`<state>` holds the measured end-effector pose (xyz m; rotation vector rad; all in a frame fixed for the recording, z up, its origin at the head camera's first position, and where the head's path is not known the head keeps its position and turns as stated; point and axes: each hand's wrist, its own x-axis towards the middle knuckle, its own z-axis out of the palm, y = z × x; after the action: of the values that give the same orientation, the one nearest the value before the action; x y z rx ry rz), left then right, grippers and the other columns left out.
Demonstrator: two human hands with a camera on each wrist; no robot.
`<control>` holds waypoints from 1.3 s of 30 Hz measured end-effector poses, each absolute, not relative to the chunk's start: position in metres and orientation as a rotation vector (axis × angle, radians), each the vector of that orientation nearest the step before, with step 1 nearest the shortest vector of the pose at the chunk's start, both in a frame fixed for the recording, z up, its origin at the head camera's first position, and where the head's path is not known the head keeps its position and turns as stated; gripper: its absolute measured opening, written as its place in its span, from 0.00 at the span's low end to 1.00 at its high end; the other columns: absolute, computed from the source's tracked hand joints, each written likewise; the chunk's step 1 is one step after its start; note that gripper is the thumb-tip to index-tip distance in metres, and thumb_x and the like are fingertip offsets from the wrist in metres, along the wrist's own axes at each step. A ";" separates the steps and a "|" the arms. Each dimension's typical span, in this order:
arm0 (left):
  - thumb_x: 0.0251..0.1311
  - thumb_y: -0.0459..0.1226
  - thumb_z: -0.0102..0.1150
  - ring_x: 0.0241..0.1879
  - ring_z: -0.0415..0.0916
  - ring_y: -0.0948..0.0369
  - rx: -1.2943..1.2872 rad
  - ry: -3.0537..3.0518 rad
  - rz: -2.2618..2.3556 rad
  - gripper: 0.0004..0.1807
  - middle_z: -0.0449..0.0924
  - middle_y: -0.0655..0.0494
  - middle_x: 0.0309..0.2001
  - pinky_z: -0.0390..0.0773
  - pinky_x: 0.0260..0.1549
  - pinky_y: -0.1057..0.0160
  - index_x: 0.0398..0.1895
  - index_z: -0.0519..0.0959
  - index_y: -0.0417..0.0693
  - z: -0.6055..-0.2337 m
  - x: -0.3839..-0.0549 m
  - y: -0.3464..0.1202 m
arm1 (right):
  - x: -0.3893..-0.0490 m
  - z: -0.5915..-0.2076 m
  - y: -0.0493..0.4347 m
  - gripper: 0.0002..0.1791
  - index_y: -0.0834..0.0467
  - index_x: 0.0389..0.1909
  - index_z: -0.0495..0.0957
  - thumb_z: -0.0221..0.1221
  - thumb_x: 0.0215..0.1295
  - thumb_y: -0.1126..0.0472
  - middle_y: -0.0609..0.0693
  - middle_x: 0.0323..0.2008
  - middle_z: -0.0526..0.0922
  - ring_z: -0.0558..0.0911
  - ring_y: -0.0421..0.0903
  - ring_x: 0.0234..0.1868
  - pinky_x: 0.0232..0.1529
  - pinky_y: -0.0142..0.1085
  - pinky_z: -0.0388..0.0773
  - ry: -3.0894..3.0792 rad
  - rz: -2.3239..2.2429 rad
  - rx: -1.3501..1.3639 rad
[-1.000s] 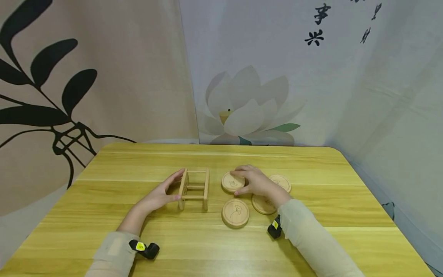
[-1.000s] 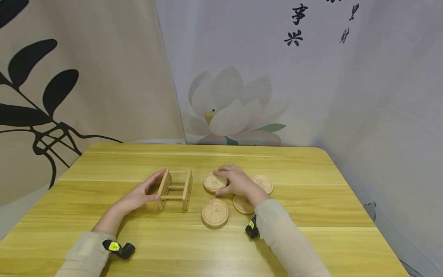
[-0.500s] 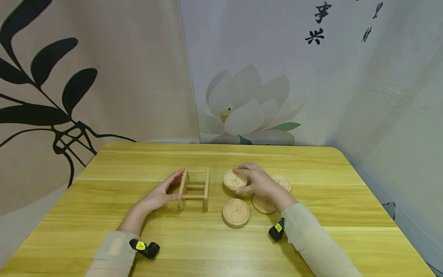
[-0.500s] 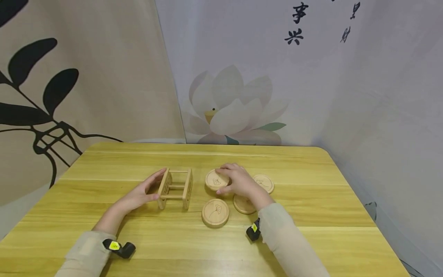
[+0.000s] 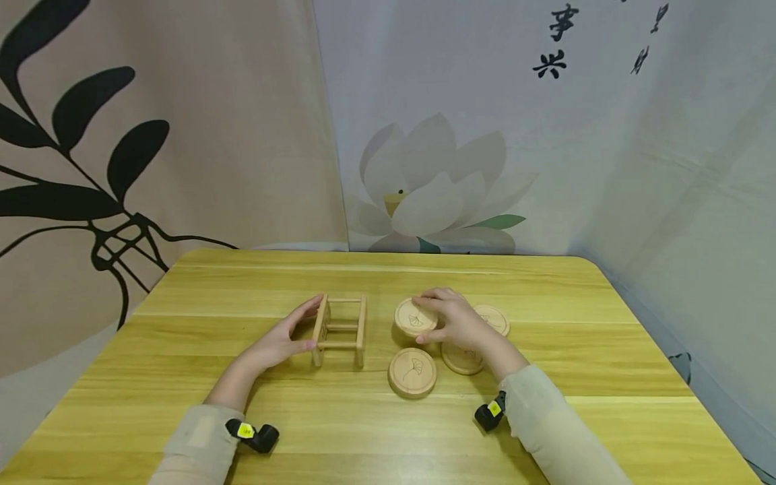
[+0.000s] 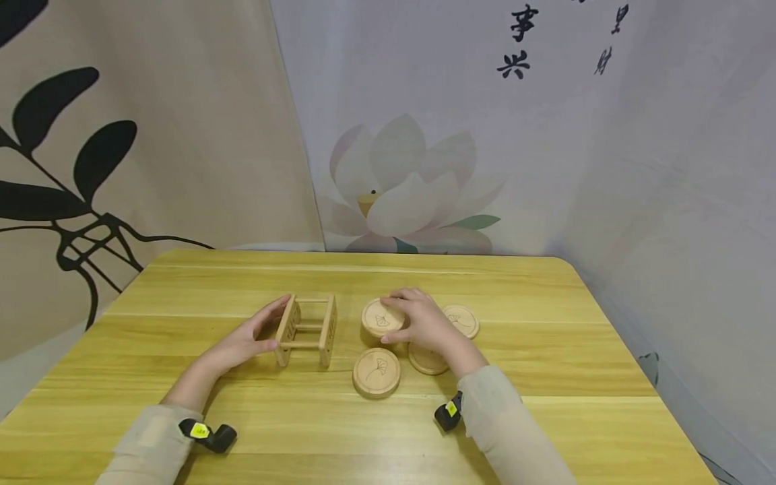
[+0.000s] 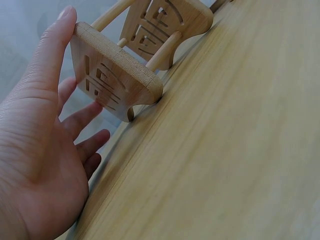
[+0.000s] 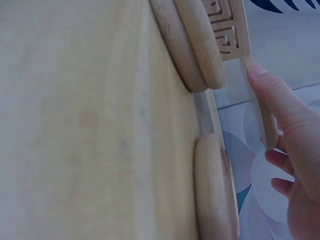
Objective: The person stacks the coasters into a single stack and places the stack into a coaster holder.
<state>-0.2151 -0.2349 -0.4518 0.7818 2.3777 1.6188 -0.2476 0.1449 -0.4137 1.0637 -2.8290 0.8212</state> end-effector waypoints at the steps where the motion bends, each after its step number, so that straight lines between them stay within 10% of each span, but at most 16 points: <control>1: 0.63 0.33 0.60 0.69 0.46 0.39 0.779 2.374 1.621 0.44 0.51 0.40 0.71 0.42 0.59 0.28 0.77 0.48 0.56 -0.452 -0.215 -0.235 | -0.246 -0.414 0.145 0.43 0.56 0.66 0.70 0.71 0.48 0.45 0.56 0.62 0.70 0.65 0.54 0.63 0.63 0.53 0.59 -2.824 0.836 1.064; 39: 0.63 0.36 0.60 0.69 0.46 0.42 0.751 2.361 1.623 0.44 0.51 0.44 0.72 0.43 0.59 0.28 0.77 0.47 0.61 -0.448 -0.213 -0.234 | -0.206 -0.421 0.149 0.44 0.59 0.62 0.74 0.74 0.43 0.44 0.54 0.57 0.72 0.66 0.49 0.61 0.61 0.50 0.63 -2.632 1.000 1.075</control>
<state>-0.2125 -0.2344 -0.4485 0.7507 2.3605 1.6233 -0.2059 0.1486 -0.4206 1.0753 -2.6323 1.0002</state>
